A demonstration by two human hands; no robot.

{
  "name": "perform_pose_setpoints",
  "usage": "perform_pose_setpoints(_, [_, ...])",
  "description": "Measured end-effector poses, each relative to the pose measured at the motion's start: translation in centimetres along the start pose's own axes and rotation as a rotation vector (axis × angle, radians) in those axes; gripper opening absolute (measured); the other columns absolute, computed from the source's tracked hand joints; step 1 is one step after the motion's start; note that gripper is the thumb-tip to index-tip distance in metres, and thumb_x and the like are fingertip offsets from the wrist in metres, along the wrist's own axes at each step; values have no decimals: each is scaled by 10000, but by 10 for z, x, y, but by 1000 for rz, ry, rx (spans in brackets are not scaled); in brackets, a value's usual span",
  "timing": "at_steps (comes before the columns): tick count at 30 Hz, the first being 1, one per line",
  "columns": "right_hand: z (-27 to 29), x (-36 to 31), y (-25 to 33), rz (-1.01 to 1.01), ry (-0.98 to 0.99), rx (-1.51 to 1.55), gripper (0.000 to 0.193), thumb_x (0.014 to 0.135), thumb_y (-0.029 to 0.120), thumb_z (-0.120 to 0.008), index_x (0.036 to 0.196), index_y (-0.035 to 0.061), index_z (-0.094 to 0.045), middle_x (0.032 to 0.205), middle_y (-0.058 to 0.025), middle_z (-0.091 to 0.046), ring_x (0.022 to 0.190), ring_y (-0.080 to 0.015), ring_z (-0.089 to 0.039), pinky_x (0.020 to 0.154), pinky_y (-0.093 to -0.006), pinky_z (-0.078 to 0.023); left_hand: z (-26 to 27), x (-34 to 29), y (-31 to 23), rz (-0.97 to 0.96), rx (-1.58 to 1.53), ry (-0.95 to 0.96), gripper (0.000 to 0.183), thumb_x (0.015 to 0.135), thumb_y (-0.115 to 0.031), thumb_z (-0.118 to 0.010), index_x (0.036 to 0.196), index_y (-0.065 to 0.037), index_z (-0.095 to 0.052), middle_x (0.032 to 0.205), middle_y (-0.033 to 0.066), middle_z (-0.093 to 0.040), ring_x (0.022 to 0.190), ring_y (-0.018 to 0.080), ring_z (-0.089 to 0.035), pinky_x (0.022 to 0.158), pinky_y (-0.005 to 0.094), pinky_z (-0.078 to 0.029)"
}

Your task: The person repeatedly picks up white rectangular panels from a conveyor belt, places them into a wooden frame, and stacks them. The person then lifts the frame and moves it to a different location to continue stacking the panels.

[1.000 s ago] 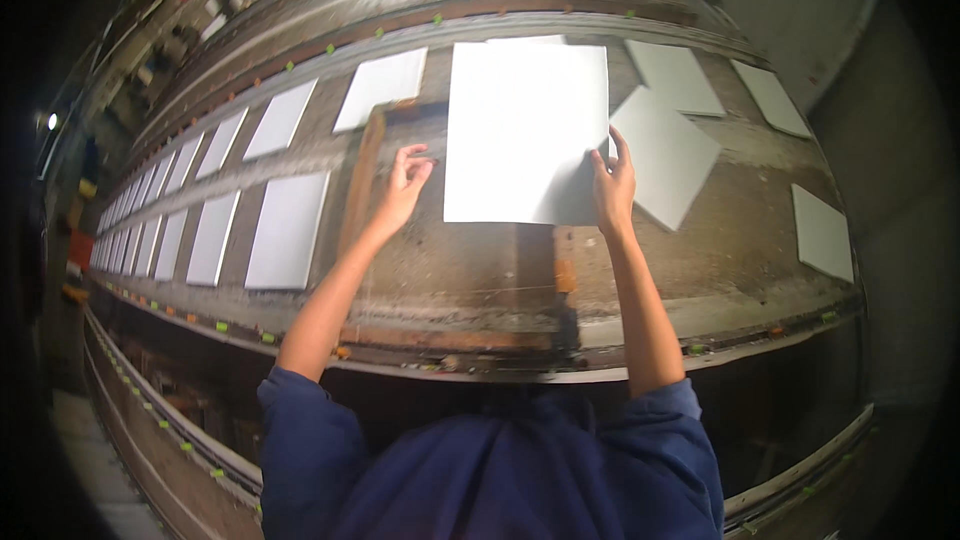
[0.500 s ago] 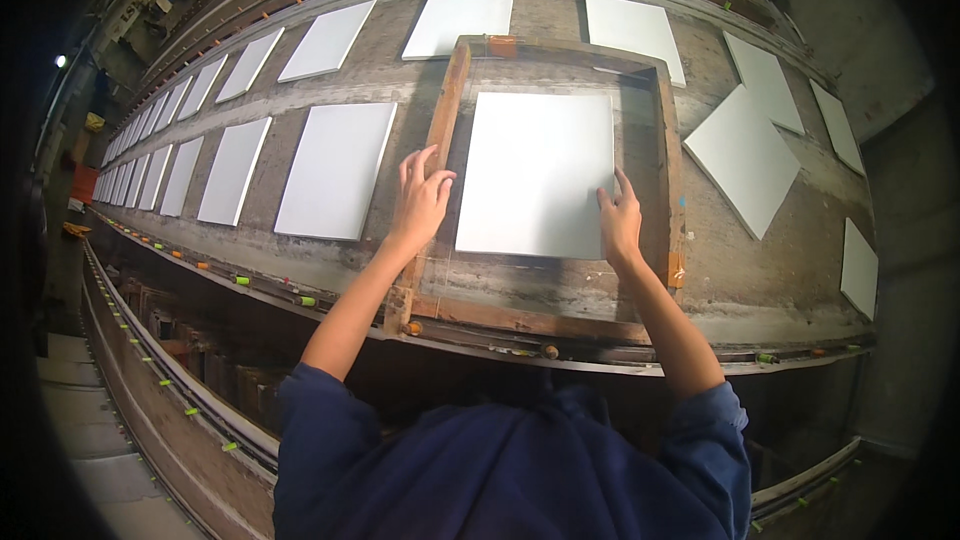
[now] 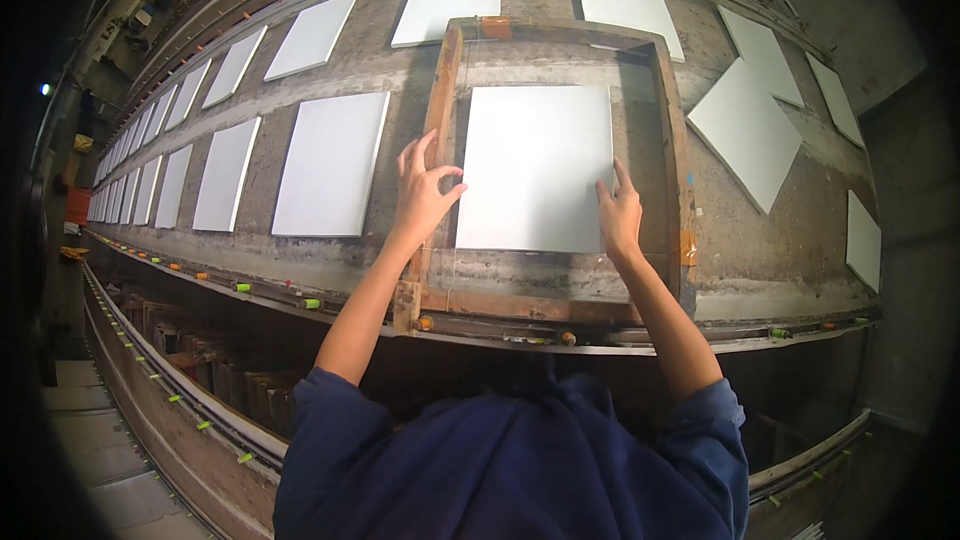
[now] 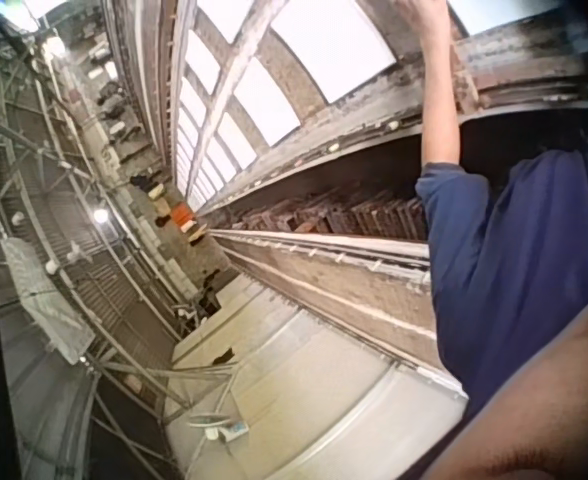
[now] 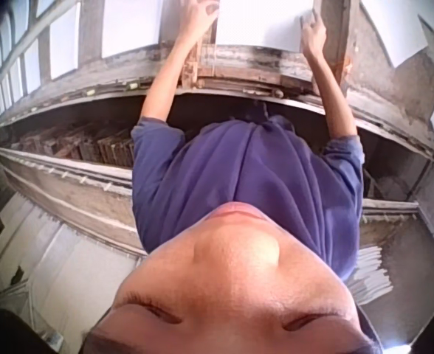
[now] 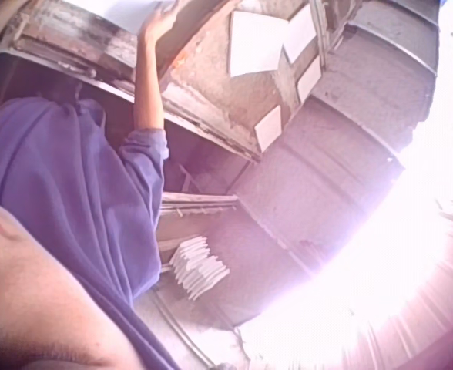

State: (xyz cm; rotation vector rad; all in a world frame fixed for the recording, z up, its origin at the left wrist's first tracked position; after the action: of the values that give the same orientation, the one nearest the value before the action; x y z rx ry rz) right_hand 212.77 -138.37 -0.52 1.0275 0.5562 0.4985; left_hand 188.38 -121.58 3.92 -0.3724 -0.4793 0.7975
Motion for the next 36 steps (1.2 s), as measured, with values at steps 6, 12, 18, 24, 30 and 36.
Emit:
perform_pose_setpoints(6, [-3, 5, 15, 323, -88, -553, 502, 837, 131, -568, 1278, -37, -398, 1139, -277, -437, 1066, -399, -424, 927, -420, -369, -1, -1, -4, 17, 53, -4, 216, 614, -163, -784, 809, -110, -708, 1393, 50, -302, 1282, 332, -196, 1076, 462, -245])
perform_pose_setpoints(12, [-5, 12, 11, 408, -52, -471, 492, 816, 106, -592, 1241, -61, -411, 1110, -268, -394, 1025, -394, -411, 914, -425, -366, -2, 0, -1, 13, 41, -8, 230, 598, -169, -795, 809, -122, -715, 1394, 44, -305, 1286, 316, -201, 1076, 453, -249])
perform_pose_setpoints(18, [-4, 7, 10, 410, -45, -399, 478, 818, 86, -590, 1238, -66, -419, 1125, -260, -407, 1073, -381, -401, 931, -407, -360, -2, -2, -1, -19, 77, -27, 237, 605, -169, -792, 828, -128, -722, 1392, 59, -310, 1276, 310, -218, 1066, 432, -269])
perform_pose_setpoints(24, [-4, 7, 14, 445, -36, -414, 476, 818, 75, -586, 1230, -88, -412, 1132, -260, -405, 1073, -380, -400, 937, -406, -356, -3, -2, -3, -20, 85, -15, 246, 605, -170, -794, 840, -140, -726, 1398, 63, -310, 1283, 306, -211, 1071, 430, -265])
perform_pose_setpoints(30, [-8, 1, 8, 435, -55, -450, 476, 820, 69, -577, 1222, -113, -400, 1116, -275, -396, 1071, -393, -390, 933, -417, -355, -2, -2, -4, -16, 50, -3, 194, 650, -162, -774, 833, -121, -723, 1406, 59, -293, 1285, 308, -215, 1073, 478, -241])
perform_pose_setpoints(36, [-14, -1, 9, 477, -70, -588, 476, 854, 76, -521, 1239, -143, -347, 1154, -290, -373, 1074, -401, -375, 928, -459, -341, -12, -3, -14, -64, 248, 24, 260, 695, -147, -739, 931, -57, -676, 1419, 87, -275, 1307, 319, -174, 1077, 502, -212])
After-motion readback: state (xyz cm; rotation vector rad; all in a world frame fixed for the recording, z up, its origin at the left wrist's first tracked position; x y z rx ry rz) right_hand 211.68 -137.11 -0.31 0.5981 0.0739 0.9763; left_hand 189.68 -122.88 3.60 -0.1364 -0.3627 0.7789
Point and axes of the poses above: each hand's wrist, its own x-axis towards the middle knuckle, its own z-axis out of the back of the hand, y = z × x, the point moved 8 cm from there along x, towards the middle knuckle
